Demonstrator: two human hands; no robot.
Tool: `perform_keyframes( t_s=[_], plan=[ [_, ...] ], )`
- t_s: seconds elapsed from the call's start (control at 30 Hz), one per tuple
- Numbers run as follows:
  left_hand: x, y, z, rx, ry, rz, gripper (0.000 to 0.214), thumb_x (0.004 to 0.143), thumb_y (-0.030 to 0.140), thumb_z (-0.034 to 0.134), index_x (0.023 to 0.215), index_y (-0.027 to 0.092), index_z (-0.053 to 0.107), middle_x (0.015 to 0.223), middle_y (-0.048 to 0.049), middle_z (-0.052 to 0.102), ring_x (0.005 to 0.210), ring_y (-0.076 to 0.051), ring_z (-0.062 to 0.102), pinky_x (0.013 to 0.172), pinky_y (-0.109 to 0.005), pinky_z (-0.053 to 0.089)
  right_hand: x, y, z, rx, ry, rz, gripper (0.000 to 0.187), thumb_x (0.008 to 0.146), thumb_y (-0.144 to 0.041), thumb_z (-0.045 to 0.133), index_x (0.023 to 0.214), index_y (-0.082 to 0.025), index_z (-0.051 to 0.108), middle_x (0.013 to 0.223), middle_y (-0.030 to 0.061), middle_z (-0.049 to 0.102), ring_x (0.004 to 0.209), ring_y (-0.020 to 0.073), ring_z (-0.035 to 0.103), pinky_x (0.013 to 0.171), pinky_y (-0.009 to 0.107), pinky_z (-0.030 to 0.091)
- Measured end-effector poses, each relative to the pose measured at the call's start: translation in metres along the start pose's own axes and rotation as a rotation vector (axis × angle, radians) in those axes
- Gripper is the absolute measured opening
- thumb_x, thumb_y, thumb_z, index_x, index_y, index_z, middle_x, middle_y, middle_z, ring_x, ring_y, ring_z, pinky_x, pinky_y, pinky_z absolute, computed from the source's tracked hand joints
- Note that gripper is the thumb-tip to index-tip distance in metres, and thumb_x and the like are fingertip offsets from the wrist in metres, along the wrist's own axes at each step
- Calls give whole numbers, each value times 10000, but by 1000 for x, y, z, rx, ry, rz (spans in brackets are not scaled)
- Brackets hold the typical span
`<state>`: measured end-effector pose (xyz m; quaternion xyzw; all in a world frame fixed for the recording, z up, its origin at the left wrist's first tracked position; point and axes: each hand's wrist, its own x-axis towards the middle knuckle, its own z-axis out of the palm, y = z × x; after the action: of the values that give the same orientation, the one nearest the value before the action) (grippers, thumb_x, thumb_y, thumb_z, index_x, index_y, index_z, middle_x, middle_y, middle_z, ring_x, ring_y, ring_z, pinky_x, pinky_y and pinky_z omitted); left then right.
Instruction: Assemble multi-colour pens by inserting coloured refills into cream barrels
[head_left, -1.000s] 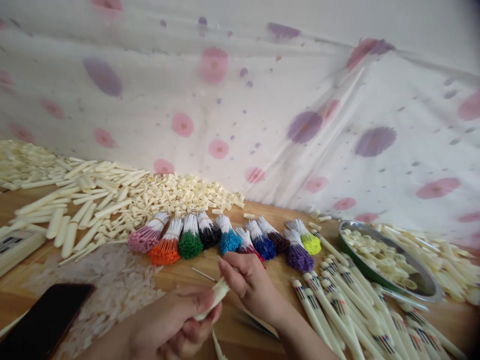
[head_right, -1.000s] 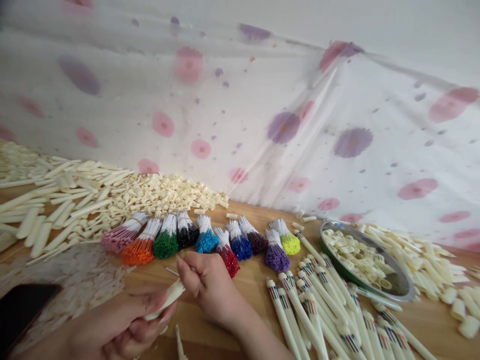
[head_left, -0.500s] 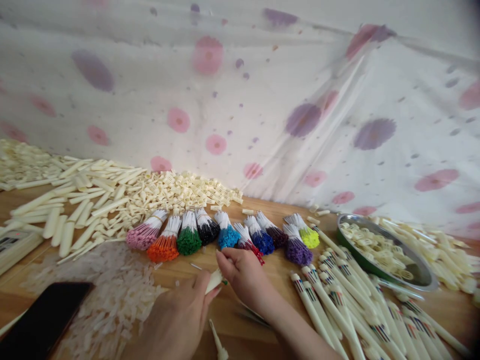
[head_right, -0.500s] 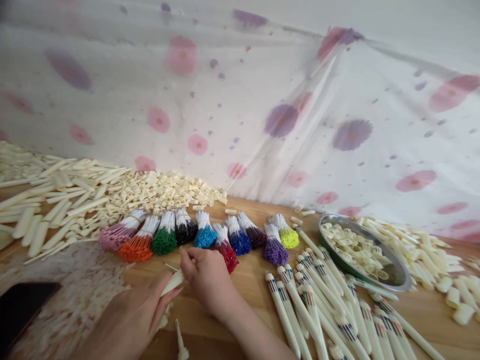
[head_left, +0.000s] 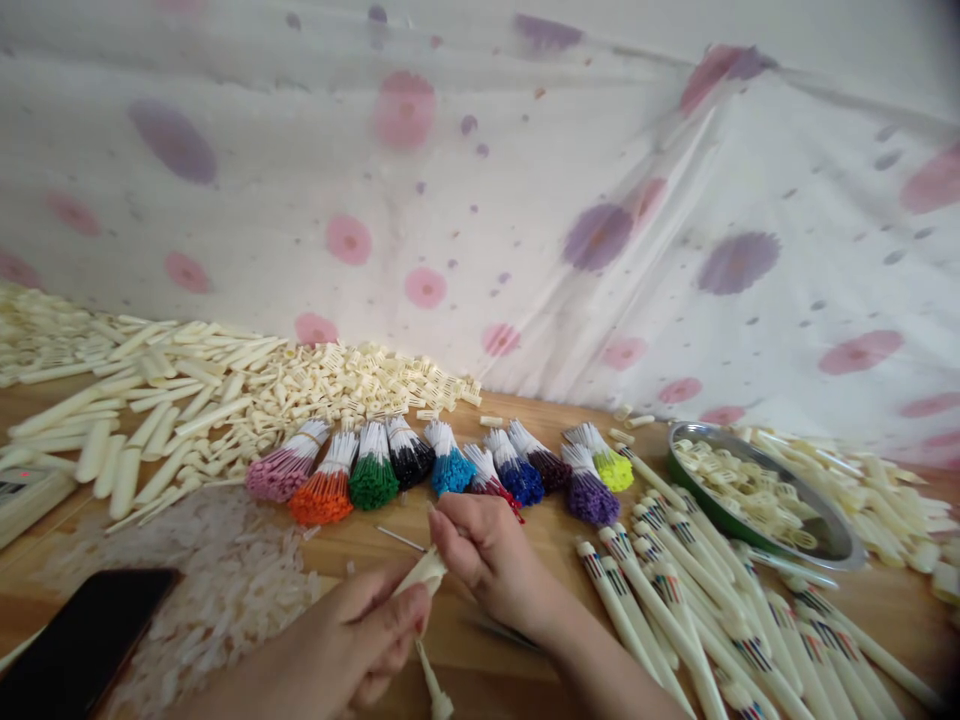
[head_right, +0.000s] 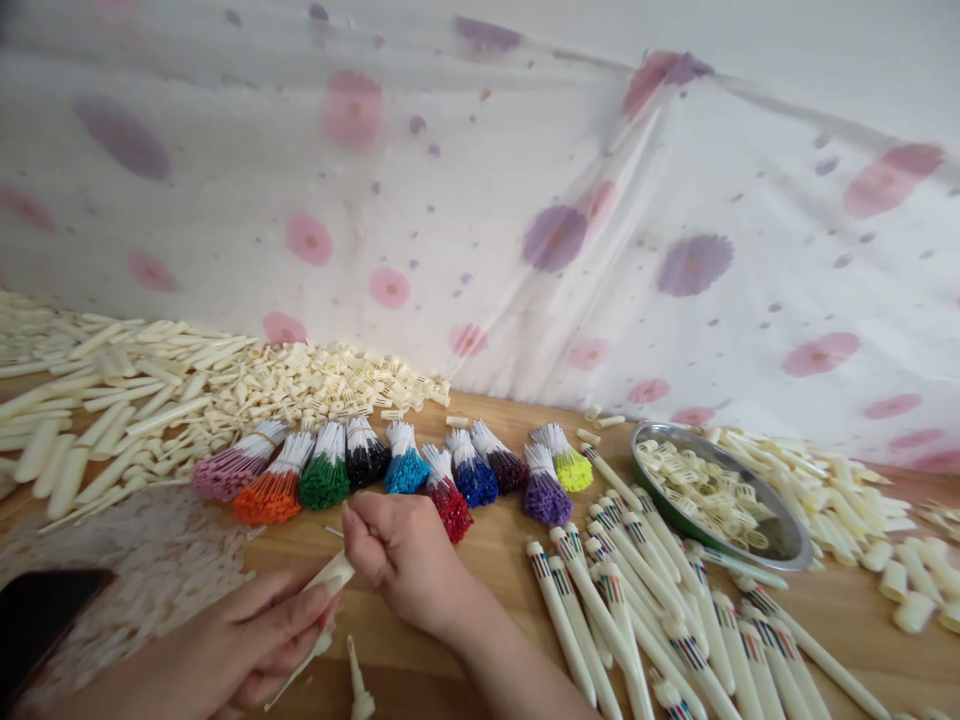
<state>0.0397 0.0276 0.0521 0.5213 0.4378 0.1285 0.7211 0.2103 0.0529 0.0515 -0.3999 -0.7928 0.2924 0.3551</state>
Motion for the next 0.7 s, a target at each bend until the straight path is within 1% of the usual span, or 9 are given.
perform_keyframes(
  t_s=[0.1,0.2,0.33,0.37,0.43,0.5,0.6,0.67,0.7],
  plan=[
    [-2,9,2,-218,-125,-182,569,577,771,526,680,236,360,465,135,235,383,-41,94,348,-167,42,-2,-4,-7,10,-7,-66,340,926,-279,334,610,-209,230,549,-66,260,485,69,283,475,196,231],
    [0,9,3,-122,-84,-176,569,568,793,480,686,244,388,445,128,267,356,-45,135,327,-157,90,-2,-5,-7,34,-12,-51,340,920,-286,340,606,-209,233,547,-66,264,481,69,278,470,194,225],
    [11,-7,6,578,400,145,295,848,458,357,893,244,555,713,-9,632,595,-154,572,547,-243,425,2,7,7,12,44,170,344,883,-302,385,575,-203,270,518,-66,282,479,76,251,458,201,211],
    [15,-13,7,776,534,176,297,854,374,333,968,233,569,773,-49,671,660,-203,618,599,-293,444,3,11,12,3,77,226,343,874,-298,392,564,-203,278,504,-67,282,474,77,240,455,207,204],
    [21,-20,7,1025,625,161,348,859,307,297,1002,202,596,791,-99,698,701,-265,658,635,-354,460,6,20,21,2,134,289,348,863,-291,393,547,-204,277,483,-69,265,462,79,216,445,215,190],
    [22,-20,2,1035,614,156,360,861,338,304,1010,200,602,806,-103,703,725,-272,670,657,-365,479,7,25,26,21,149,289,354,865,-310,386,546,-207,272,484,-70,251,458,80,218,437,215,189],
    [13,-6,-14,647,470,205,471,823,512,359,1170,235,516,1052,-81,671,892,-228,655,732,-310,501,7,26,26,69,161,240,360,879,-380,363,572,-211,282,515,-66,259,476,84,250,437,208,209],
    [5,5,-27,400,312,125,565,809,623,269,1070,226,574,961,-71,682,780,-211,660,601,-280,513,6,23,24,93,182,202,365,881,-415,348,583,-213,286,534,-61,274,494,88,266,448,209,223],
    [3,9,-33,345,265,50,619,782,682,245,941,212,615,778,-51,678,624,-196,638,488,-265,483,5,22,24,99,199,188,367,877,-423,349,583,-214,284,541,-59,281,501,91,271,455,213,227]
  ],
)
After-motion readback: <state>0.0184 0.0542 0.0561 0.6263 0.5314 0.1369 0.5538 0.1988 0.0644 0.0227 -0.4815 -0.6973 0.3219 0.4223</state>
